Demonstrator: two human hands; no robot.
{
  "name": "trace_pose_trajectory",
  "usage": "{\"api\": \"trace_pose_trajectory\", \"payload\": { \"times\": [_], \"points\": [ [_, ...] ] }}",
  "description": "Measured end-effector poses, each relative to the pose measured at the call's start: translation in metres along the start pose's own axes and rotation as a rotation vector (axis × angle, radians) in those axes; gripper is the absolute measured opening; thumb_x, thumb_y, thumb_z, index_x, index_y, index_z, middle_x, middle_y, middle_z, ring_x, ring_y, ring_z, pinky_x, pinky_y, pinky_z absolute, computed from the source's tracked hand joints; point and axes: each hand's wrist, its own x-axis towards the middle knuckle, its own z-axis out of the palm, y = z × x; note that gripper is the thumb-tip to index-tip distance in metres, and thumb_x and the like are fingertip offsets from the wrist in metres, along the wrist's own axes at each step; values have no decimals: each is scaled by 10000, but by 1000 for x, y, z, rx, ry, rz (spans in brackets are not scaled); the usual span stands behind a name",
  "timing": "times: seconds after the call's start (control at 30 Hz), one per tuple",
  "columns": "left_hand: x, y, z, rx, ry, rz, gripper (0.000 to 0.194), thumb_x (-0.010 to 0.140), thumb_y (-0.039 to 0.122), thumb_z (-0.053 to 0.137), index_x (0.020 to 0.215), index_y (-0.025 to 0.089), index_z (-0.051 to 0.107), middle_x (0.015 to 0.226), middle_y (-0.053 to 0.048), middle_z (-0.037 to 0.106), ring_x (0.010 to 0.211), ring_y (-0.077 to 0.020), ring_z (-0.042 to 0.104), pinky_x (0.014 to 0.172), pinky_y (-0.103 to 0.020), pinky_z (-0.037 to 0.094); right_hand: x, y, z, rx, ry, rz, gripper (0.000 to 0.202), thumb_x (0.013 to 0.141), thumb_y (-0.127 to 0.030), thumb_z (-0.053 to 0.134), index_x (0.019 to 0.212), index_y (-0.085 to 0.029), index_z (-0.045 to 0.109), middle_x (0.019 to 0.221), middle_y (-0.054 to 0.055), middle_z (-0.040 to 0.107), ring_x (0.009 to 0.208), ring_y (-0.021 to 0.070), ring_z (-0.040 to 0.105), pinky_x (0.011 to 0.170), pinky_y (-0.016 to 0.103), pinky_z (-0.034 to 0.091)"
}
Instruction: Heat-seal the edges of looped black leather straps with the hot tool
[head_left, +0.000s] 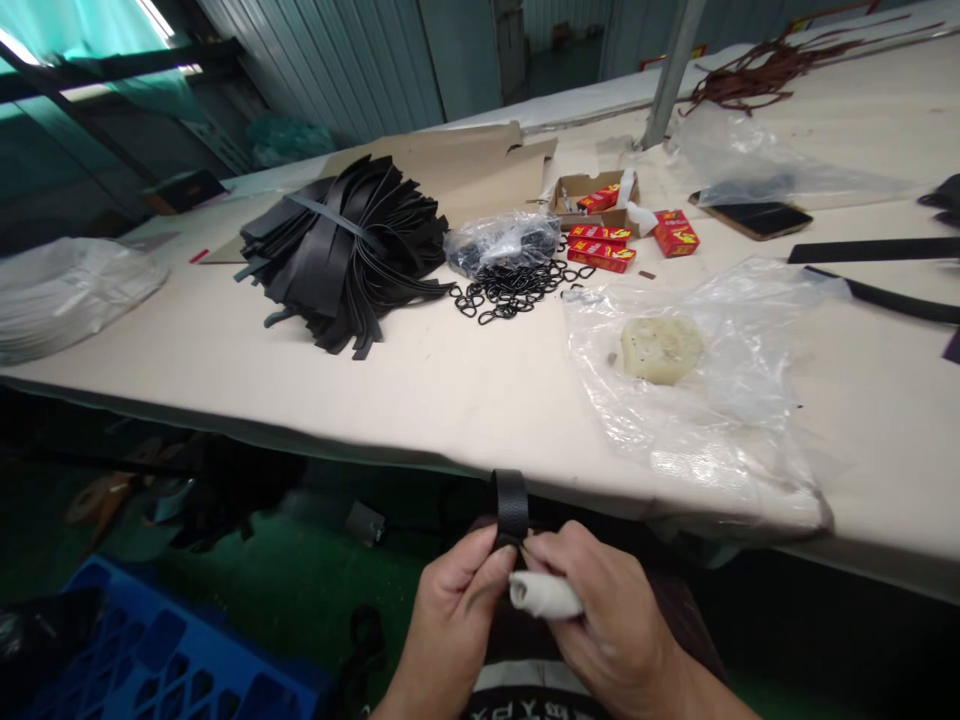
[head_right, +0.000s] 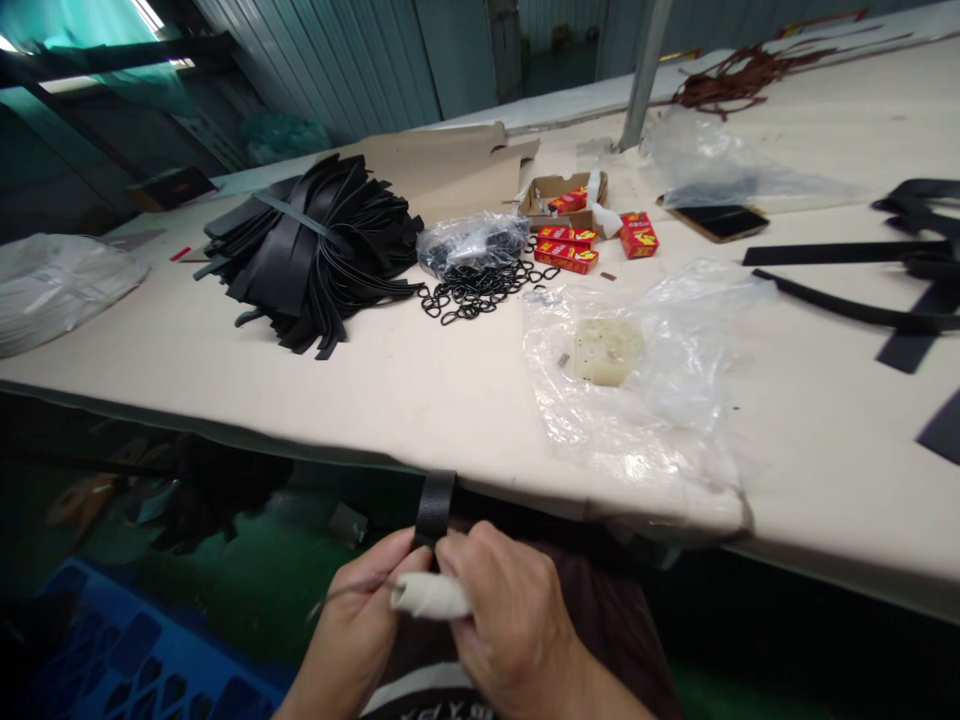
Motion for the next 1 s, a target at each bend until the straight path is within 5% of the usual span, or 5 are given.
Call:
{"api": "trace_pose_trajectory", "payload": {
  "times": [0.13, 0.23, 0.5, 0.73, 1.0],
  "points": [
    [2, 0, 7, -21, -1, -42, 199, 832, 284, 566, 945, 175, 686, 733, -10, 673, 655, -137, 580, 623, -204, 476, 1, 0, 6, 524, -81, 711, 115, 879, -261, 474, 792, -187, 487, 617, -24, 510, 517, 111, 522, 493, 210, 441],
    [4, 0, 10, -78, 8, -98, 250, 824, 291, 567, 1015, 145, 639, 789, -37, 686, 660, -144, 585, 621, -221, 484, 5, 0, 7, 793, -106, 907, 255, 860, -395, 509, 741, -171, 479, 574, -35, 467, 511, 107, 485, 495, 216, 437],
    [0, -4, 8, -117, -21, -125, 316, 833, 298, 560, 1087, 111, 554, 818, -66, 673, 670, -148, 571, 643, -256, 477, 6, 4, 14, 1003, -65, 1030, 353, 745, -456, 641, 690, -160, 456, 517, -55, 434, 449, 91, 433, 471, 243, 439],
    [0, -8, 0, -158, -104, -163, 222, 865, 298, 538, 1013, 149, 608, 877, -61, 654, 790, -151, 572, 726, -257, 438, 5, 5, 15, 729, -75, 1048, 313, 747, -438, 605, 687, -151, 497, 517, -31, 484, 463, 108, 472, 438, 212, 415],
    [-1, -10, -3, -207, -123, -193, 224, 873, 306, 521, 890, 112, 632, 666, -33, 621, 627, -127, 513, 637, -268, 424, 7, -2, 17, 666, -135, 1005, 240, 767, -386, 556, 682, -187, 451, 431, -66, 473, 387, 120, 512, 399, 209, 445]
  ]
}}
